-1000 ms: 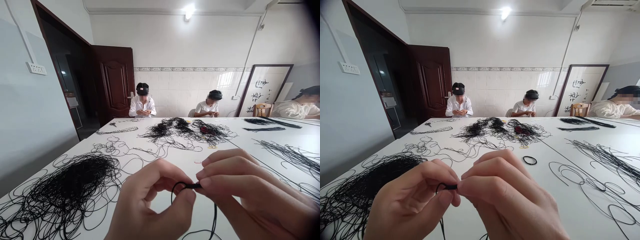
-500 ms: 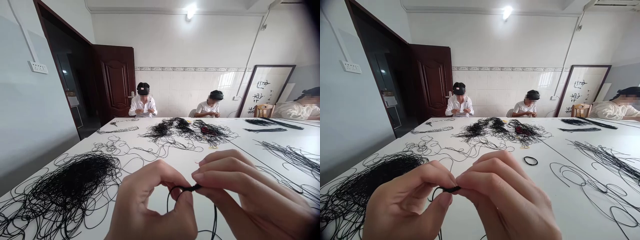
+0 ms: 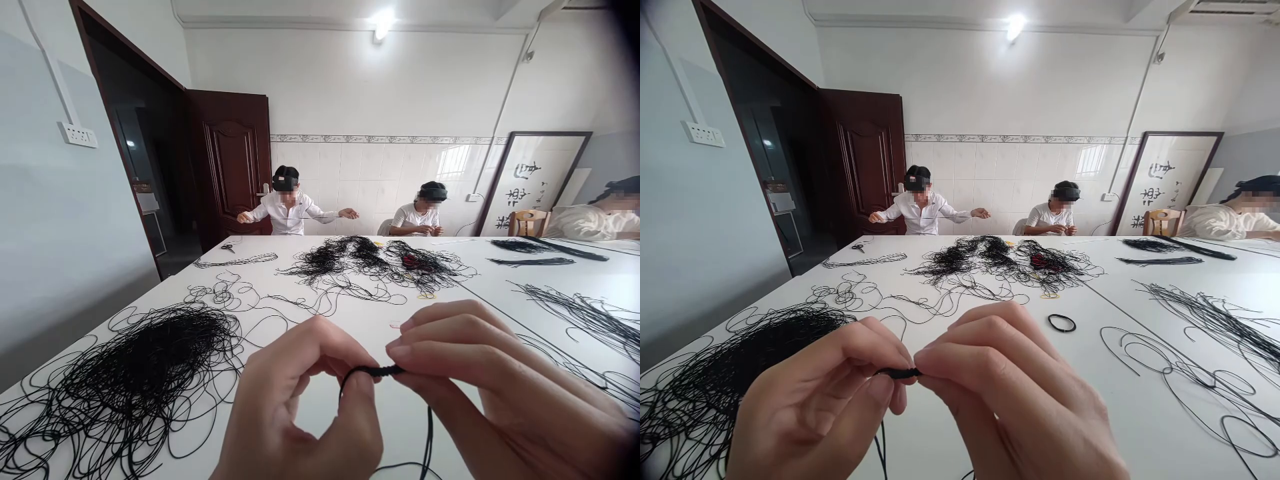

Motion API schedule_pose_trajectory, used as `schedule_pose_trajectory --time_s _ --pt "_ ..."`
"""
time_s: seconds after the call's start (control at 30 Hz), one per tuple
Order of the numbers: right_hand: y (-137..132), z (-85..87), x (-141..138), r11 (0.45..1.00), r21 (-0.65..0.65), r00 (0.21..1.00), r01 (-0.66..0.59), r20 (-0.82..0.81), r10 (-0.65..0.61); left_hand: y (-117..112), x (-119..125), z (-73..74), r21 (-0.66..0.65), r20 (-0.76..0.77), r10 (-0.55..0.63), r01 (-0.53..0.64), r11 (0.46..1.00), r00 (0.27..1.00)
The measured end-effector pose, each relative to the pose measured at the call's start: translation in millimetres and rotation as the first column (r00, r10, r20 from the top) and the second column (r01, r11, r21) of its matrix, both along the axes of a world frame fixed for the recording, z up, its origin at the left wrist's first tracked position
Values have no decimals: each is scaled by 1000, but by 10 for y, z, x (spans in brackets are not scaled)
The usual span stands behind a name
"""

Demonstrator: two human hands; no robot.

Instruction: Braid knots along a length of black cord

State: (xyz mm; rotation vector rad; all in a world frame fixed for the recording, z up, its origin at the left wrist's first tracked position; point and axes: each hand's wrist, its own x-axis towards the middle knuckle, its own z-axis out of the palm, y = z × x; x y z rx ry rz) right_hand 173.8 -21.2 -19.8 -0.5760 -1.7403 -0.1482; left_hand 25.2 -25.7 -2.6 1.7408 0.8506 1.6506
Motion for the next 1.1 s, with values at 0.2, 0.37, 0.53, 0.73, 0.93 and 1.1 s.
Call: schedule_pose_trajectory --time_s 0.2,0.37,0.53,0.73,0.93,1.1 --pt "-12 31 11 999 1 999 41 -23 -41 11 13 -7 -18 48 7 -6 1000 999" --pt "1 65 54 1000 12 997 -4 77 3 30 -9 -15 7 30 -5 5 1000 1000" --pt "0 47 14 999 25 999 26 32 -27 18 -20 -22 -5 -16 -3 3 1000 1000" --pt "-28 41 -7 998 15 998 59 23 -60 23 -52 -47 6 -85 -16 17 1000 996" --pt "4 37 -11 999 12 998 -31 46 30 48 -55 -45 45 -116 21 -16 999 993" --pt "12 15 16 998 39 998 -52 48 50 50 -60 -66 82 -118 31 -21 996 993"
